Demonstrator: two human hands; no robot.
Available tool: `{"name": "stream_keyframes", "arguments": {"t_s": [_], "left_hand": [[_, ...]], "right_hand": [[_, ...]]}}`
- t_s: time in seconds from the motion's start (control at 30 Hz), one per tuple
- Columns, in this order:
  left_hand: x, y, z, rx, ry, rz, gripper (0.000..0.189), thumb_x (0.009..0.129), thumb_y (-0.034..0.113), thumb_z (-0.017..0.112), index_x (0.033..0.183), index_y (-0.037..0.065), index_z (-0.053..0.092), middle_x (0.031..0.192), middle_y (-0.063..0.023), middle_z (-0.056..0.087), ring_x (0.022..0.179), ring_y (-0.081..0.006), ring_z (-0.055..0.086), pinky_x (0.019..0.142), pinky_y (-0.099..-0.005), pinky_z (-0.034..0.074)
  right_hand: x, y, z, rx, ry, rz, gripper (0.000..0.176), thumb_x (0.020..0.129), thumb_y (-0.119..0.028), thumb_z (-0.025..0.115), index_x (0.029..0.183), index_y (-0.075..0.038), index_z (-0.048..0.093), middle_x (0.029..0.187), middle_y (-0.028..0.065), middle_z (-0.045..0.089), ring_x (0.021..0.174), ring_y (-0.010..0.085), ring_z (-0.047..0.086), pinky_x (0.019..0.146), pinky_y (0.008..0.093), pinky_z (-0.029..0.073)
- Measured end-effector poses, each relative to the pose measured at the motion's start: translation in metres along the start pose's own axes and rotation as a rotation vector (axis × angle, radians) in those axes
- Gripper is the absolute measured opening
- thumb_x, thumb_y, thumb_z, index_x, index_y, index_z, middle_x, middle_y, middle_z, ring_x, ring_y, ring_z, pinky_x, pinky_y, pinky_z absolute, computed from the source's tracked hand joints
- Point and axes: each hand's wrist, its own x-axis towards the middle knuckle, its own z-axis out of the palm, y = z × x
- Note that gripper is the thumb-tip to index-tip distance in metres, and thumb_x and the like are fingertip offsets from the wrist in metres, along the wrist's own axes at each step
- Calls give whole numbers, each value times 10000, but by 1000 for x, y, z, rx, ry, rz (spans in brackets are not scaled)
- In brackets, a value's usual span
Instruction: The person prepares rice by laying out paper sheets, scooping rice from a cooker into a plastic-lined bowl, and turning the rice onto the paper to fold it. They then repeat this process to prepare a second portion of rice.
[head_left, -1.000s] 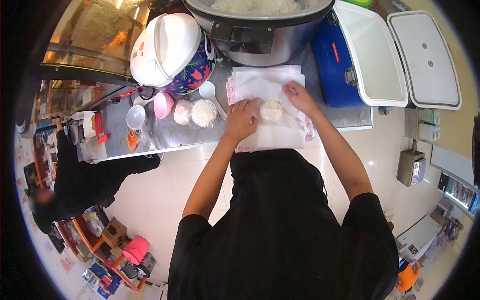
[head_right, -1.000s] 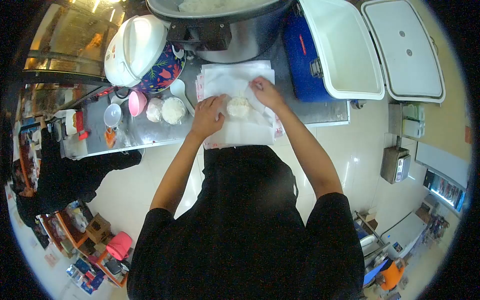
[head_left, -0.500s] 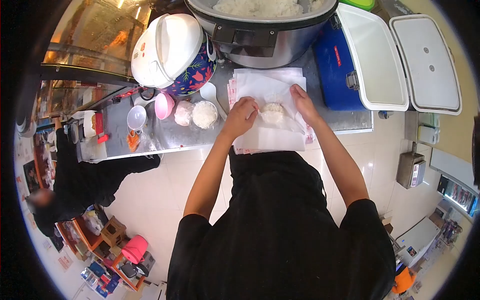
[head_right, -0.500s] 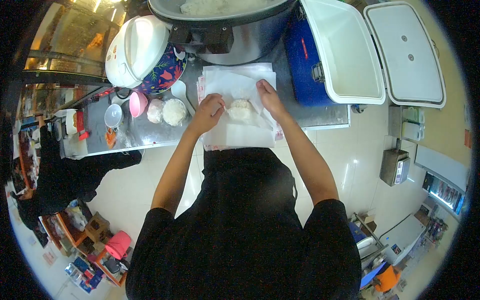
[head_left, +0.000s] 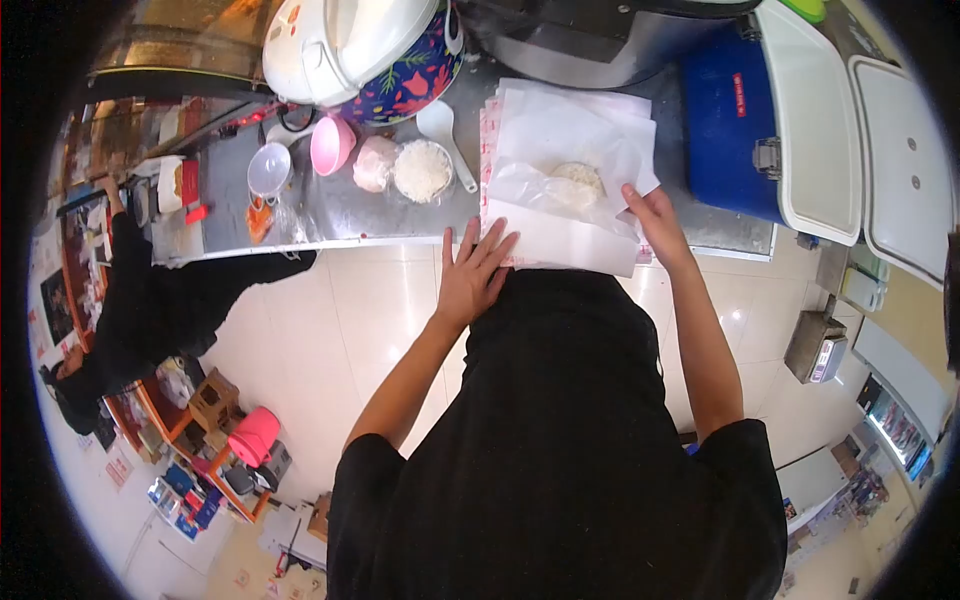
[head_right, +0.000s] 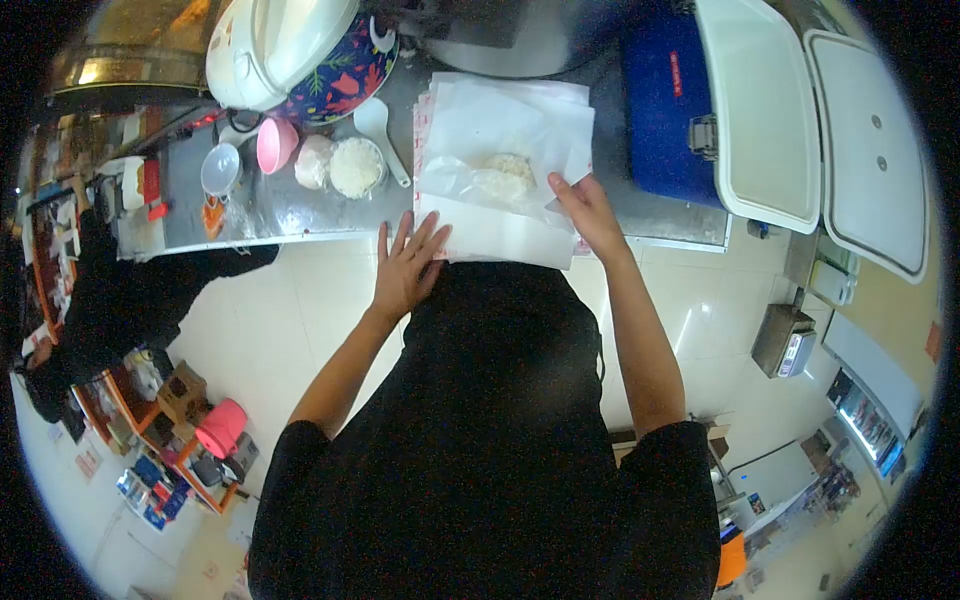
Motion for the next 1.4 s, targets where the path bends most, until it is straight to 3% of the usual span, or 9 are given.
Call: {"name": "stream_keyframes", "arguments": {"t_s": [0.23, 0.37, 0.5, 0.7, 0.77, 0.9, 1.07, 1.3, 1.4], "left_hand": [[15, -18, -6, -205, 157, -11, 397, 822, 90, 703, 1208, 182, 690, 1374, -74, 556, 1226, -309, 540, 1083, -545, 322], [20, -9, -6, -458, 335, -176, 207, 834, 59, 730, 1031, 124, 741, 1205, -125, 603, 1016, -262, 607, 856, -393, 486], [25, 12, -10, -1017, 340, -475, 137, 933, 78, 678, 1065, 54, 701, 1284, -135, 553, 1017, -186, 625, 839, -327, 529], [30, 21, 5, -1556, 434, -536, 199, 1000, 84, 595, 1180, 1, 594, 1355, -127, 479, 1089, -192, 617, 946, -359, 544], [27, 24, 6, -1698, 452, -600, 276, 1004, 95, 586, 1261, 12, 528, 1313, -151, 503, 1084, -221, 622, 907, -369, 570], [31, 29, -1, -1543, 375, -696, 396, 982, 80, 603, 1341, 35, 441, 1257, -161, 514, 1031, -213, 628, 865, -354, 579], [34, 33, -16, -791, 385, -534, 538, 883, 38, 657, 1372, 43, 435, 1227, -157, 511, 1076, -242, 584, 857, -342, 523], [105, 26, -45, -556, 453, -154, 545, 816, 64, 679, 1336, 100, 522, 1302, -166, 536, 1184, -356, 526, 1013, -432, 426], [119, 23, -45, -390, 296, -105, 463, 829, 114, 679, 1282, 134, 583, 1256, -144, 588, 1187, -369, 537, 1022, -462, 419]], "right_hand": [[-11, -15, 11, -16, 44, -137, 464, 1015, -368, 586, 1333, -31, 556, 1143, 53, 659, 939, 131, 599, 876, 286, 465], [-35, -11, 24, -306, 546, -516, 308, 924, -207, 705, 1162, -20, 640, 971, 78, 657, 937, 178, 627, 857, 291, 479], [-76, -37, 81, -645, 86, -781, 354, 823, -168, 757, 1149, -69, 660, 1043, 118, 639, 987, 308, 624, 878, 391, 498], [-56, -53, 115, -803, 227, -779, 318, 817, -196, 759, 1115, -105, 697, 1074, 102, 658, 1006, 292, 627, 968, 413, 434], [-55, -44, 112, -937, -35, -617, 253, 828, -165, 739, 1074, -114, 714, 1042, 94, 681, 1003, 276, 636, 973, 404, 422], [-59, -58, 83, -794, -112, -664, 176, 845, -102, 691, 1014, -128, 732, 987, 82, 713, 965, 269, 655, 949, 387, 430], [6, -65, -4, -632, 560, -425, 378, 872, -208, 717, 1214, -57, 664, 1078, 169, 686, 943, 282, 673, 855, 397, 526], [49, -82, -22, -746, 74, -20, 517, 862, -291, 736, 1283, -20, 606, 1067, 187, 702, 921, 247, 683, 840, 333, 521], [42, -71, -17, -263, 40, -72, 534, 882, -324, 731, 1288, -3, 602, 1102, 111, 700, 963, 185, 653, 850, 299, 498]]}}
